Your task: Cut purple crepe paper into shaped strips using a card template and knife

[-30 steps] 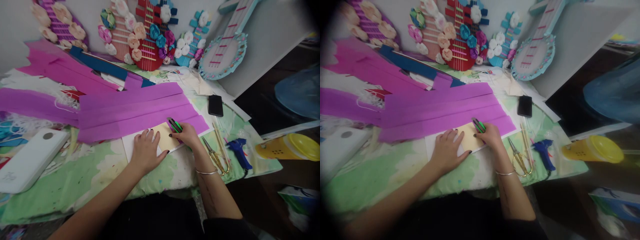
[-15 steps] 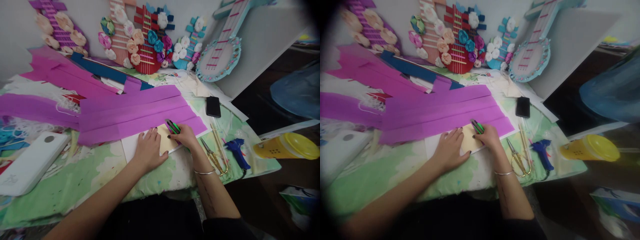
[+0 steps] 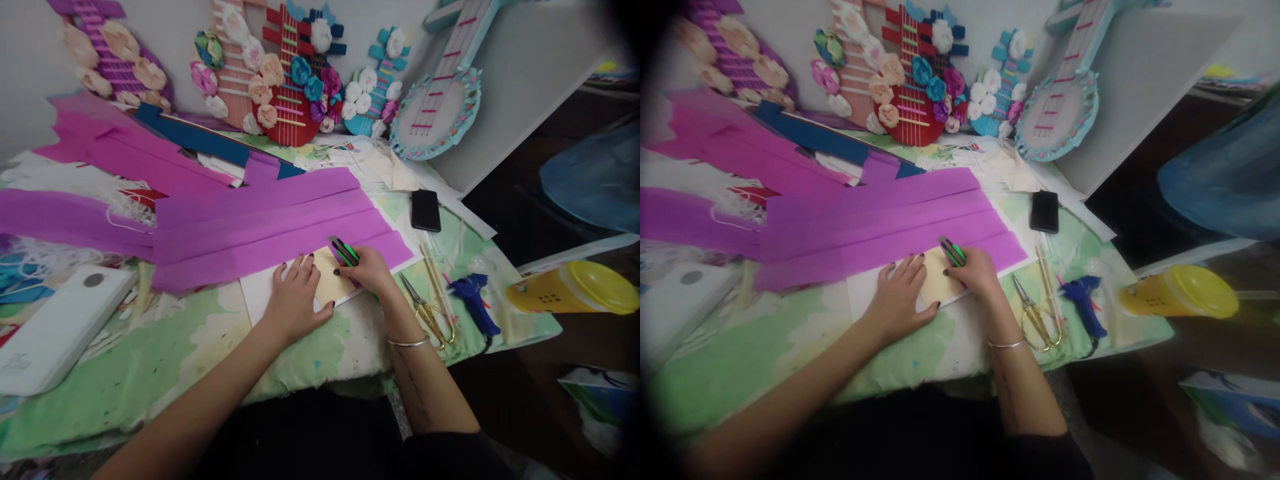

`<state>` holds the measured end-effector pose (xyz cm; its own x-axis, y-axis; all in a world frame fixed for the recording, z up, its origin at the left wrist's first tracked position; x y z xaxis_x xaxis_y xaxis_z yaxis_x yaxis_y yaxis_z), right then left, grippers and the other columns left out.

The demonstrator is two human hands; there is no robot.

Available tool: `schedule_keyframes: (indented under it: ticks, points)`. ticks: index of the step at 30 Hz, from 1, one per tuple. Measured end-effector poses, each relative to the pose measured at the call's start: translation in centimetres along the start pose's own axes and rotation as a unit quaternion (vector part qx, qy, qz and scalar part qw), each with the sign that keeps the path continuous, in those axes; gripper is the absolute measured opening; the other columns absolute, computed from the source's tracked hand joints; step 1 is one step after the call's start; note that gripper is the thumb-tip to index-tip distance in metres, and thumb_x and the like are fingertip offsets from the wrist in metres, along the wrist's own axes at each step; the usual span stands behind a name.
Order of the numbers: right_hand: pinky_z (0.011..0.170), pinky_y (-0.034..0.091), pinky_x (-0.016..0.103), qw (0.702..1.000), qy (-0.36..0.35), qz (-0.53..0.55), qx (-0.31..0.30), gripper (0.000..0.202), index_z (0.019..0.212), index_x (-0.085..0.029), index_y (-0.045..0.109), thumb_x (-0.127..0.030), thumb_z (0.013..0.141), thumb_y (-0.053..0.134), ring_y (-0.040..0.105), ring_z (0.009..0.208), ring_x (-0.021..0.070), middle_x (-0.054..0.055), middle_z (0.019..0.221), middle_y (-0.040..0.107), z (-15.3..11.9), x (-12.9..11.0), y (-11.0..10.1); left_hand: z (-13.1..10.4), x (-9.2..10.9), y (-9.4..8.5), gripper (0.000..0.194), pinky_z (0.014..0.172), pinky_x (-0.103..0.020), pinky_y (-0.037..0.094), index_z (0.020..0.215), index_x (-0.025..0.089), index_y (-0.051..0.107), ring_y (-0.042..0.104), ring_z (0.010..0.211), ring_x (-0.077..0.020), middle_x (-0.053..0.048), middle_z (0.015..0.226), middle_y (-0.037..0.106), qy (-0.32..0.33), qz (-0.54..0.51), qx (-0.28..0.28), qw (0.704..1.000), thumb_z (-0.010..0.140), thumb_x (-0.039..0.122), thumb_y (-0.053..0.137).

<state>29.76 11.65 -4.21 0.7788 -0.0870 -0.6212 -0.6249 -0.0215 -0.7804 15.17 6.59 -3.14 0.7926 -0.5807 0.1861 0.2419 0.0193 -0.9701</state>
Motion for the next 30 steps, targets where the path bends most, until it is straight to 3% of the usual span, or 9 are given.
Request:
schedule_keyframes:
  ticks: [30]
  points:
    - [0.052,0.030,0.024,1.000,0.008,0.010,-0.004,0.019,0.068,-0.019,0.062,-0.034,0.062,0.073,0.052,0.057,0.0136,-0.003,0.059,0.059,-0.15,-0.14,-0.04,0.00,0.04,0.01,0.057,0.109,-0.055,0.024,0.126,0.012,0.050,0.030,0.140,-0.0334,-0.018,0.147,0.041,0.004,-0.009,0.006,1.000,0.083,0.048,0.052]
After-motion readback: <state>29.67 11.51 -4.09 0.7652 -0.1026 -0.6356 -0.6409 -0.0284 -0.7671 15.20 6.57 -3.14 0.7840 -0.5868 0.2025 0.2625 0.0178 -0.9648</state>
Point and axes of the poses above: each hand's wrist, its own z-axis towards the middle knuckle, its own y-axis out of the palm, x = y × z, the point moved 10 cm from there along z, towards the middle knuckle
